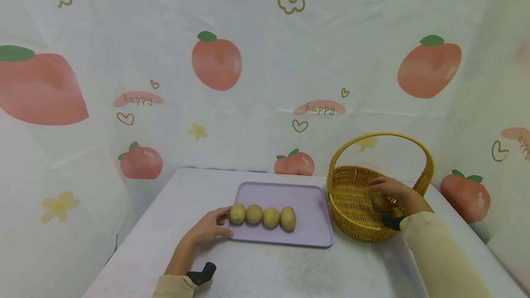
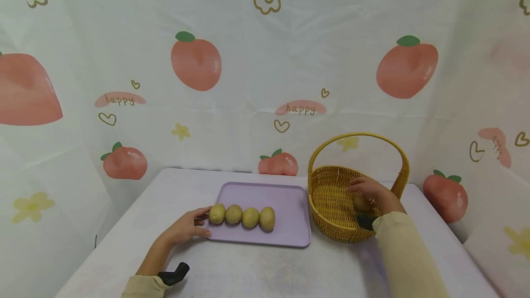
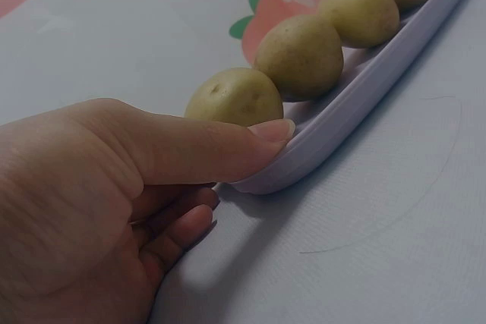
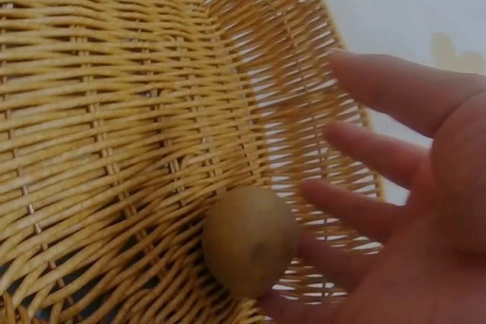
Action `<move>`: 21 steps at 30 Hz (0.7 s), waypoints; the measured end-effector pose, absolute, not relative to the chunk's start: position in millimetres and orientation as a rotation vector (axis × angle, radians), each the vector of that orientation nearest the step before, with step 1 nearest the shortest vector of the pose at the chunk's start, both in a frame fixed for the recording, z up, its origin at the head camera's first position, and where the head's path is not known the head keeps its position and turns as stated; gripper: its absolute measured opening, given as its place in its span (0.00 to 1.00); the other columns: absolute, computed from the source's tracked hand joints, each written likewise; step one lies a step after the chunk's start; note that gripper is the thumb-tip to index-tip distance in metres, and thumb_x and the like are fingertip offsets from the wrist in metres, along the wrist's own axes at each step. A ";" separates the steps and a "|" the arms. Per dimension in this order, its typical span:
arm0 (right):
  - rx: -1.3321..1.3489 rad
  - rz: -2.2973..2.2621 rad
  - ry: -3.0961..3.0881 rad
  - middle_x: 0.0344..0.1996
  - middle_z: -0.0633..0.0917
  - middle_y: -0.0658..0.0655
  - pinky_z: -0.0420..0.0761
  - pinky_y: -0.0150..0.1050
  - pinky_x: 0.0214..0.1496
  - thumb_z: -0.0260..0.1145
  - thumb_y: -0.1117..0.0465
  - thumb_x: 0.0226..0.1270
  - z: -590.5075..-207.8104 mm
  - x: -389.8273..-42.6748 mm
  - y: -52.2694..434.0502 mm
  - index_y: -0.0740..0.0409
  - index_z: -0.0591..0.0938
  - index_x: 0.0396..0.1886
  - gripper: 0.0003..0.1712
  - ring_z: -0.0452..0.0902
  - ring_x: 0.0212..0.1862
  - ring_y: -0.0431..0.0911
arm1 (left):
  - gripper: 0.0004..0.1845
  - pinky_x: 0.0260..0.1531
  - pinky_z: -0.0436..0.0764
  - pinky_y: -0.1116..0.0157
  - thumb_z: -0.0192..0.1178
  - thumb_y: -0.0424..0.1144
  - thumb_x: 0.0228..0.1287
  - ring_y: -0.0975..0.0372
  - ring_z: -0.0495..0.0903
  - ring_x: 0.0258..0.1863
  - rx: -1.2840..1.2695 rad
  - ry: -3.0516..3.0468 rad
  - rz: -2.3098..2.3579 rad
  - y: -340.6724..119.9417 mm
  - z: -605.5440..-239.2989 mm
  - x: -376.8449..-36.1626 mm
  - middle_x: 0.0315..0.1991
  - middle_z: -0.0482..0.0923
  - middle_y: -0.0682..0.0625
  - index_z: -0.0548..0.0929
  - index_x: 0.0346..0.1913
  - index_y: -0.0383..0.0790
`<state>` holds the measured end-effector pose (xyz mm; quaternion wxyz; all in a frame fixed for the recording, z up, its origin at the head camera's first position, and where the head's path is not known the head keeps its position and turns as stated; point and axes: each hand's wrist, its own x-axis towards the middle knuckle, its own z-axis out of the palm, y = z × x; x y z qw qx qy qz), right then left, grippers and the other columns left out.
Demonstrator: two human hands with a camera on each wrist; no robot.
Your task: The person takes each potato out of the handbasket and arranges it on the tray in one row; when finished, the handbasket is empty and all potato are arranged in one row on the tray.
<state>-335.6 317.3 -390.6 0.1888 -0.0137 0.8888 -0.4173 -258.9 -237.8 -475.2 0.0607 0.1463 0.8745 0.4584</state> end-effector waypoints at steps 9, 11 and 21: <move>0.020 -1.087 2.520 0.43 0.76 0.67 0.82 0.51 0.40 0.64 0.53 0.66 -397.6 -331.5 311.6 0.68 0.79 0.44 0.20 0.74 0.43 0.56 | 0.43 0.57 0.72 0.46 0.75 0.34 0.47 0.42 0.75 0.55 0.462 2.655 1.380 -238.2 -475.2 -259.4 0.63 0.69 0.31 0.68 0.67 0.26; 0.022 -1.056 2.543 0.37 0.78 0.62 0.82 0.51 0.40 0.65 0.54 0.64 -396.7 -331.2 309.4 0.66 0.79 0.39 0.17 0.75 0.40 0.53 | 0.43 0.57 0.72 0.46 0.76 0.34 0.47 0.42 0.76 0.54 0.472 2.662 1.374 -238.6 -476.1 -260.1 0.63 0.69 0.31 0.68 0.67 0.26; -0.209 -1.038 2.651 0.49 0.76 0.72 0.79 0.47 0.36 0.64 0.68 0.62 -392.5 -335.1 300.3 0.75 0.75 0.55 0.23 0.74 0.41 0.54 | 0.43 0.56 0.73 0.46 0.76 0.35 0.47 0.43 0.76 0.54 0.491 2.665 1.370 -239.6 -477.5 -261.4 0.62 0.70 0.31 0.68 0.67 0.26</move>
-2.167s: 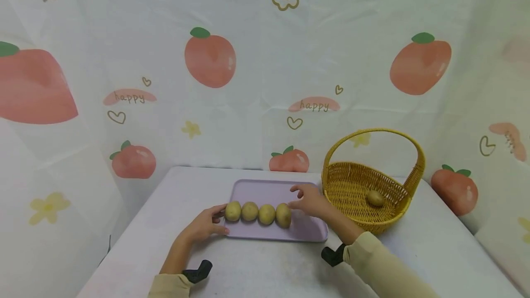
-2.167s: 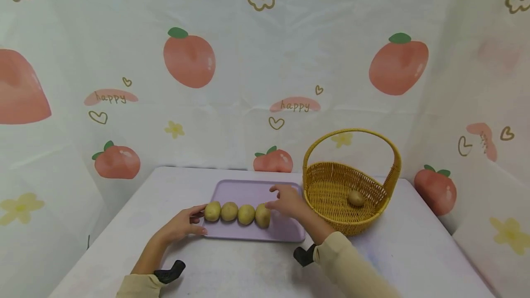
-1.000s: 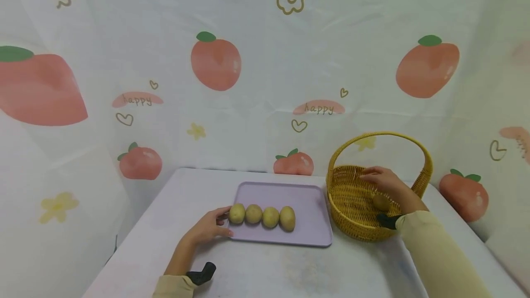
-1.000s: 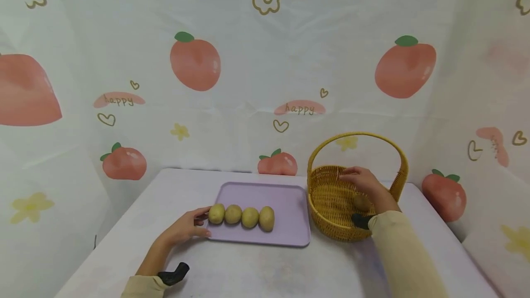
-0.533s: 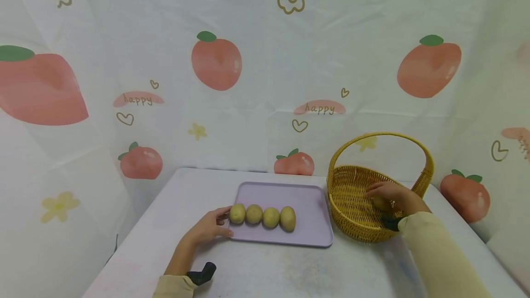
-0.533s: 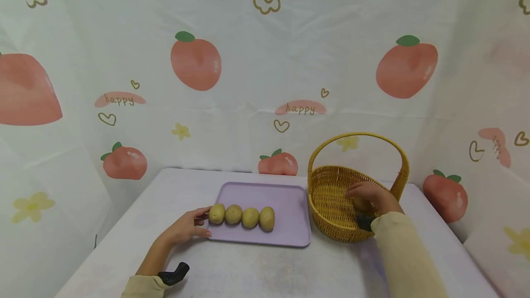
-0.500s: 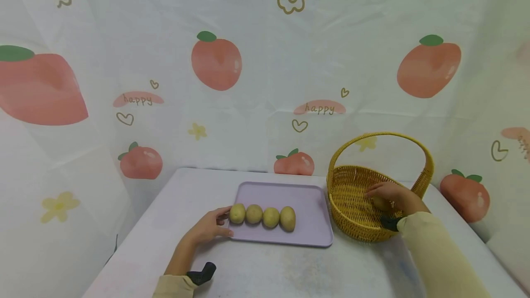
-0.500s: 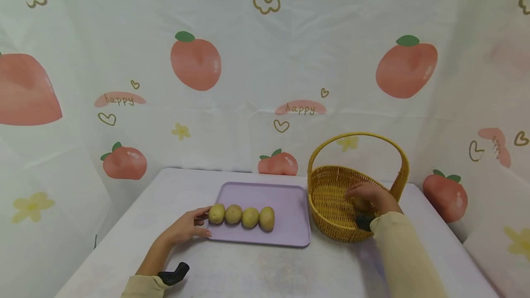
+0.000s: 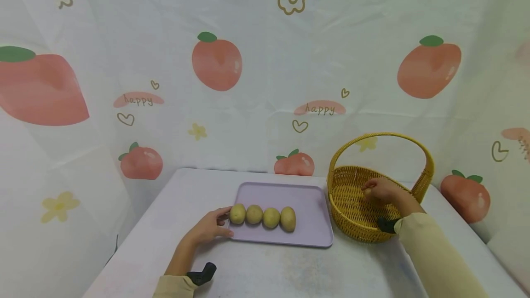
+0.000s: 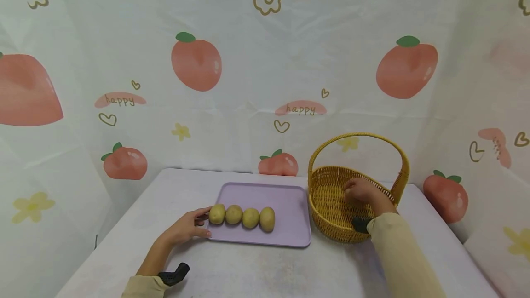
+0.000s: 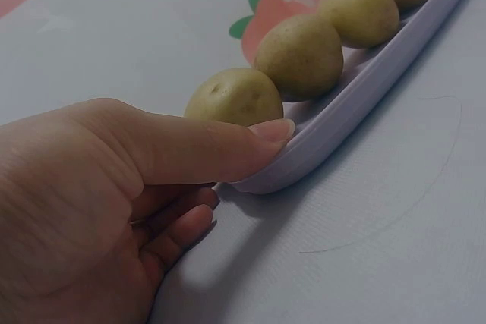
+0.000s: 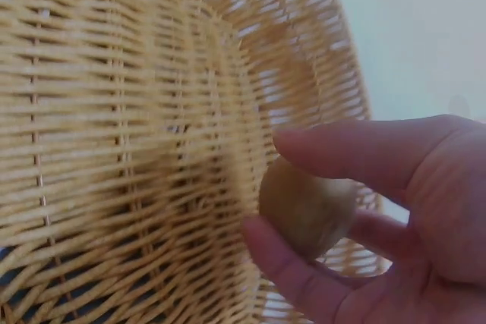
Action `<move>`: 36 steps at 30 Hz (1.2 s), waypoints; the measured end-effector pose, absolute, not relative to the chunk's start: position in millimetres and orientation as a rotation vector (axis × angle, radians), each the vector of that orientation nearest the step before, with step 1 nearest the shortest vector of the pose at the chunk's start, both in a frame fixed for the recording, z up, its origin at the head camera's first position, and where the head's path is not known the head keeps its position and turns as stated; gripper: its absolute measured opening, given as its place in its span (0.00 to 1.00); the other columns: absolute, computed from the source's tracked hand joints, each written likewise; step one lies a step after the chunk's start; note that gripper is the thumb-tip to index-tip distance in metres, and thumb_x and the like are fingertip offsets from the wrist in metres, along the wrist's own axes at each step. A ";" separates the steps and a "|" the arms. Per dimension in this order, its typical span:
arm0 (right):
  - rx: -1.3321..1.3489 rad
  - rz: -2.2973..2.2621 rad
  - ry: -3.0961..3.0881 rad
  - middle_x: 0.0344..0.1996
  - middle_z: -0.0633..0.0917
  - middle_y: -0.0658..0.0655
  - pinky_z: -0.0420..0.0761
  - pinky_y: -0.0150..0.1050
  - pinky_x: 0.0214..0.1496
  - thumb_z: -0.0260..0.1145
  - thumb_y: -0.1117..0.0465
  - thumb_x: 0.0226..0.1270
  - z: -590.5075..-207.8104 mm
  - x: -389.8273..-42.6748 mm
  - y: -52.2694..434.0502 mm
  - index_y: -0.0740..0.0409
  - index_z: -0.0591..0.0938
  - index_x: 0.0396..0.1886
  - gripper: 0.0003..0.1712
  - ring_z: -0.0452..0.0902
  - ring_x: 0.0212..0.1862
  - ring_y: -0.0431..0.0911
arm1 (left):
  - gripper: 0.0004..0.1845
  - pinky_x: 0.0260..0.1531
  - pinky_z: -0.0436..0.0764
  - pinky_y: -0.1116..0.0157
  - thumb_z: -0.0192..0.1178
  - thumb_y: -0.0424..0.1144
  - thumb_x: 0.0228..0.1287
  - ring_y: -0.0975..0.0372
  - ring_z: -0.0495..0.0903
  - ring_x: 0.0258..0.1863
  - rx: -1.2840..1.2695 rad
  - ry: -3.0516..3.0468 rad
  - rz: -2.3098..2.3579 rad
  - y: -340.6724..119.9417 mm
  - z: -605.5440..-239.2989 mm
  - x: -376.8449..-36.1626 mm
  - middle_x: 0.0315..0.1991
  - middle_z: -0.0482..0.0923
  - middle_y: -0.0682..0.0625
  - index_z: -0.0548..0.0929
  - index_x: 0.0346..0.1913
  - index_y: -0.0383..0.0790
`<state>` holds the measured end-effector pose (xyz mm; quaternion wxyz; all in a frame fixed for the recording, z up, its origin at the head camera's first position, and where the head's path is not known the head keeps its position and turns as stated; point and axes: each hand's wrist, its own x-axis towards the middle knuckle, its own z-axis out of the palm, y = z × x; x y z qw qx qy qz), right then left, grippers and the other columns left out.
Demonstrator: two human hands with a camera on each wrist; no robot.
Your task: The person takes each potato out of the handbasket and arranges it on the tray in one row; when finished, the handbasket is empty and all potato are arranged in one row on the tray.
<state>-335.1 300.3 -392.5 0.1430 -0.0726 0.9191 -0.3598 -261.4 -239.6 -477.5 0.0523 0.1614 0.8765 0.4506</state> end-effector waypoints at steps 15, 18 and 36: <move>-0.450 -1.188 2.794 0.39 0.78 0.64 0.83 0.45 0.32 0.71 0.66 0.59 -374.1 -305.6 255.0 0.68 0.77 0.56 0.26 0.76 0.35 0.50 | 0.43 0.56 0.73 0.47 0.76 0.35 0.47 0.43 0.76 0.54 0.502 2.676 1.347 -237.9 -476.0 -260.9 0.63 0.70 0.31 0.68 0.67 0.26; -0.487 -1.145 2.852 0.38 0.80 0.60 0.81 0.41 0.32 0.73 0.63 0.57 -372.6 -297.3 242.6 0.64 0.79 0.55 0.26 0.76 0.35 0.49 | 0.43 0.56 0.73 0.47 0.76 0.35 0.47 0.43 0.76 0.54 0.483 2.672 1.348 -238.2 -476.3 -261.2 0.63 0.70 0.31 0.68 0.67 0.27; -0.866 -1.170 2.834 0.44 0.81 0.53 0.80 0.39 0.43 0.77 0.65 0.49 -404.8 -260.5 161.3 0.60 0.81 0.51 0.27 0.76 0.43 0.47 | 0.43 0.58 0.72 0.46 0.76 0.34 0.47 0.42 0.75 0.55 0.432 2.654 1.367 -237.7 -476.6 -261.3 0.64 0.69 0.31 0.68 0.67 0.27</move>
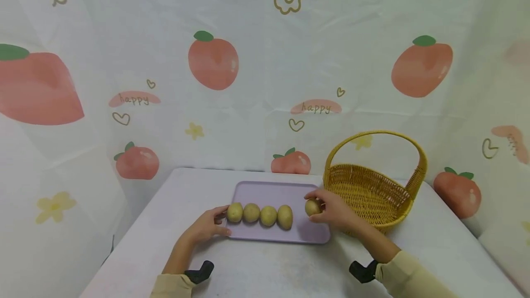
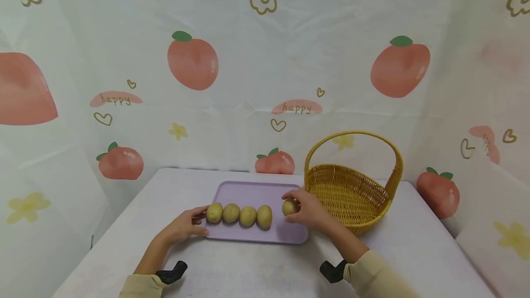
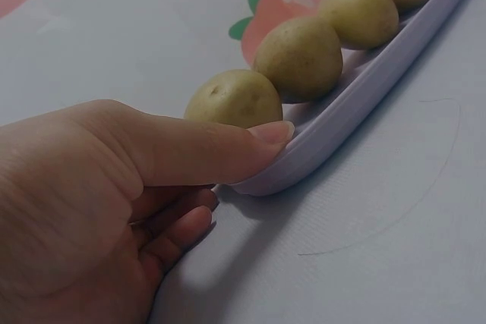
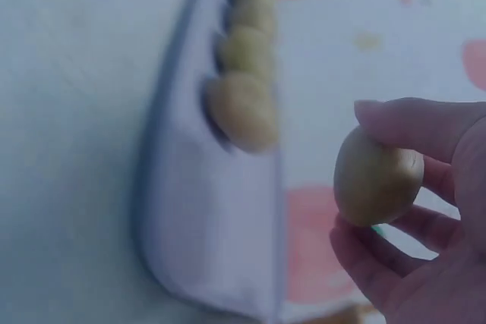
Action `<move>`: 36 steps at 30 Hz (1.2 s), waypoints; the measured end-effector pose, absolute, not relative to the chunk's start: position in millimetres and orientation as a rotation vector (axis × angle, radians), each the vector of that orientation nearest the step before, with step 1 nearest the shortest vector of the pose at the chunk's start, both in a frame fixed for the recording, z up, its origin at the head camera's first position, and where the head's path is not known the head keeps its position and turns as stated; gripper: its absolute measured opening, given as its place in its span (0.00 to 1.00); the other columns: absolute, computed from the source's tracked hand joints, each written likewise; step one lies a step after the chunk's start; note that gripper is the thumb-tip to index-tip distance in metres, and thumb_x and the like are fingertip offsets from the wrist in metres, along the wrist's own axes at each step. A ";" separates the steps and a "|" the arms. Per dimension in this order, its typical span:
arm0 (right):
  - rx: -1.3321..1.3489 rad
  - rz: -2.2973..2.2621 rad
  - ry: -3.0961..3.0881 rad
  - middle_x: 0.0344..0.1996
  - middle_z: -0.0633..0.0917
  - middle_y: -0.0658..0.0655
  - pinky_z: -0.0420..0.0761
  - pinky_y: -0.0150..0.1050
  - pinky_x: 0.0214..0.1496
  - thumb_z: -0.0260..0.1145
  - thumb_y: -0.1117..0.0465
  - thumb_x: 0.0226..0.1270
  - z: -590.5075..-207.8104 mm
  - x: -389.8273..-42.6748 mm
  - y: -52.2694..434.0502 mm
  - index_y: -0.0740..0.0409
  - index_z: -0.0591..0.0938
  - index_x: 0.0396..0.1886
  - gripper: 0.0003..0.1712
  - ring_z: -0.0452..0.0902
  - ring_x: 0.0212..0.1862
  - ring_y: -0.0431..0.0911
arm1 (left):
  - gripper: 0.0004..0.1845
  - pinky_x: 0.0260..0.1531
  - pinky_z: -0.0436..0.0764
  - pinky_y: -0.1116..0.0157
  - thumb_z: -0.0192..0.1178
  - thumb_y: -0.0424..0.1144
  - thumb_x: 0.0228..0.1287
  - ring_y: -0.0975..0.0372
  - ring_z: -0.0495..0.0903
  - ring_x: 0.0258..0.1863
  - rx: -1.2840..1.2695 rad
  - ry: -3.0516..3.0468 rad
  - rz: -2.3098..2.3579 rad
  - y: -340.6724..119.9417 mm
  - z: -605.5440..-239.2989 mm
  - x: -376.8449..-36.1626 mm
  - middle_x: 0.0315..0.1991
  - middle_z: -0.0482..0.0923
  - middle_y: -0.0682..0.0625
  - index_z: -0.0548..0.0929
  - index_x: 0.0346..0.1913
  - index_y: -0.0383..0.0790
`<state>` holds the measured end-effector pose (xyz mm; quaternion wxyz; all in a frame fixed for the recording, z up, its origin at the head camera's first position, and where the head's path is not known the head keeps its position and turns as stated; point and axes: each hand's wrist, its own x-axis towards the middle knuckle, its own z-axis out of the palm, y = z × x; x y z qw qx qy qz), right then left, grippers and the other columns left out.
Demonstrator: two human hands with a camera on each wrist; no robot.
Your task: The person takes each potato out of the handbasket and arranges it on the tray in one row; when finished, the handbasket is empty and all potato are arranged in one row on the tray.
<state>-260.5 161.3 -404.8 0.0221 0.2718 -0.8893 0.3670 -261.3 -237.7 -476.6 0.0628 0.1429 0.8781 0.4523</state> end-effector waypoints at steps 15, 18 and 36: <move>0.714 1.010 -2.846 0.48 0.82 0.57 0.77 0.48 0.50 0.77 0.72 0.44 -455.8 -273.4 129.4 0.60 0.81 0.52 0.31 0.76 0.48 0.49 | 0.43 0.59 0.71 0.47 0.75 0.34 0.48 0.40 0.73 0.58 0.474 2.641 1.375 -232.7 -475.1 -261.9 0.64 0.67 0.30 0.67 0.67 0.25; 0.702 1.026 -2.854 0.50 0.82 0.57 0.76 0.49 0.52 0.77 0.72 0.45 -456.7 -273.3 127.8 0.59 0.80 0.54 0.32 0.76 0.51 0.50 | 0.43 0.58 0.72 0.47 0.75 0.34 0.47 0.41 0.74 0.57 0.469 2.658 1.365 -233.0 -474.9 -262.4 0.64 0.69 0.31 0.68 0.67 0.26; 0.729 1.025 -2.721 0.61 0.76 0.61 0.74 0.55 0.59 0.75 0.67 0.52 -428.1 -223.9 166.3 0.58 0.78 0.60 0.32 0.70 0.63 0.57 | 0.44 0.59 0.71 0.47 0.75 0.35 0.49 0.41 0.74 0.58 0.486 2.641 1.375 -238.2 -471.7 -265.2 0.62 0.71 0.31 0.66 0.68 0.25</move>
